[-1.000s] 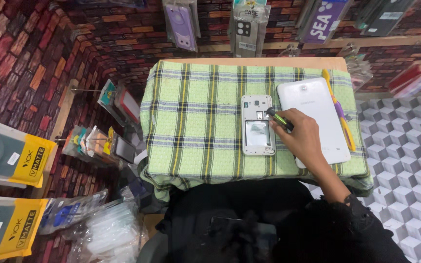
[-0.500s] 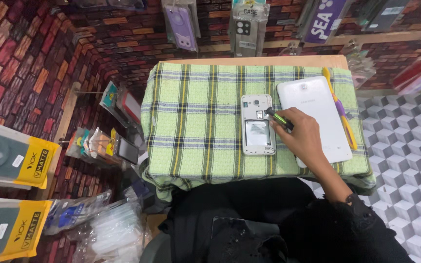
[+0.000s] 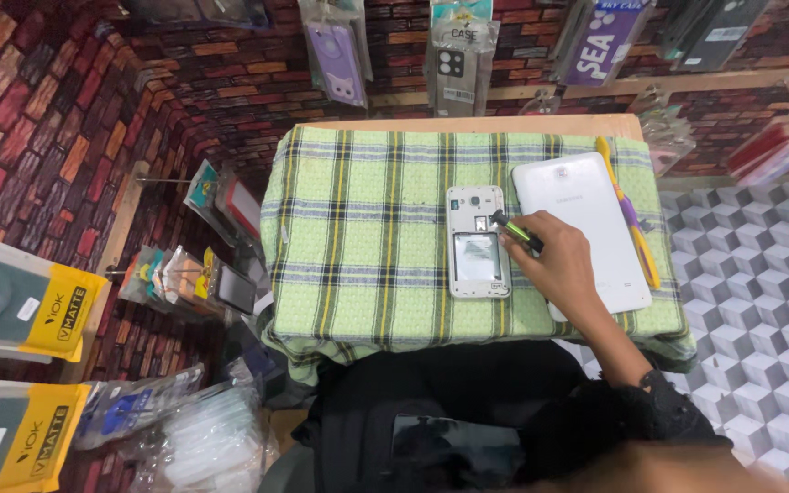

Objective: The person disassembles a white smartphone on a table, using a screwdriver and a plastic pry tool to remove screws and separate the back cover from the internal components. The person then reassembles the phone by placing the back cover back and securing it with screws.

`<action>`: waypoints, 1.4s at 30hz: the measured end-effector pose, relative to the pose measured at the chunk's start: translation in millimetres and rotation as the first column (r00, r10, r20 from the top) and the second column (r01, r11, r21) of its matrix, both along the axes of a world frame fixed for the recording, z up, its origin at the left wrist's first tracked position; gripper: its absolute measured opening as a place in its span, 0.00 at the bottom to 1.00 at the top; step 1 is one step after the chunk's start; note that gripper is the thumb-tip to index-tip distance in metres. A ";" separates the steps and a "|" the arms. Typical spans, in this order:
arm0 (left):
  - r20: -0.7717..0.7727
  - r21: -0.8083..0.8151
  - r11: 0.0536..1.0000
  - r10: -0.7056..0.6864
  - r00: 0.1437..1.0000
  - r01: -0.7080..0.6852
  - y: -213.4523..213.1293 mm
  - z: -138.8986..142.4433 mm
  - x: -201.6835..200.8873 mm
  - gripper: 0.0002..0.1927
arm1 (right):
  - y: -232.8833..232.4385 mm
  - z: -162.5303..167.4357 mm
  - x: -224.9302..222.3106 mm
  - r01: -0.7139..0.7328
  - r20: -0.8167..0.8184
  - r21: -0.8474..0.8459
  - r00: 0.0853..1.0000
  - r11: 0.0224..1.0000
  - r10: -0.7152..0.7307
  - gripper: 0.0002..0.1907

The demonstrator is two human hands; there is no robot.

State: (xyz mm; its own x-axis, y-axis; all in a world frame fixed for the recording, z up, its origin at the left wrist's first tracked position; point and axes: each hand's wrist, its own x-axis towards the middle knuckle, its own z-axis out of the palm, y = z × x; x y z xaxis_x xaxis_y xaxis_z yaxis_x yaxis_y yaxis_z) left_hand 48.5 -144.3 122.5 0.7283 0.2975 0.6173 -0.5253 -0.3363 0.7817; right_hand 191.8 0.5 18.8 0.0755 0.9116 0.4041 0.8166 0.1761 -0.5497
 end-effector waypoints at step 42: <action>-0.600 0.405 0.621 0.734 0.317 -0.671 208.8 -66.6 -30.7 0.48 | 22.2 -10.7 25.6 -0.272 -0.693 -0.197 0.718 0.942 0.062 0.19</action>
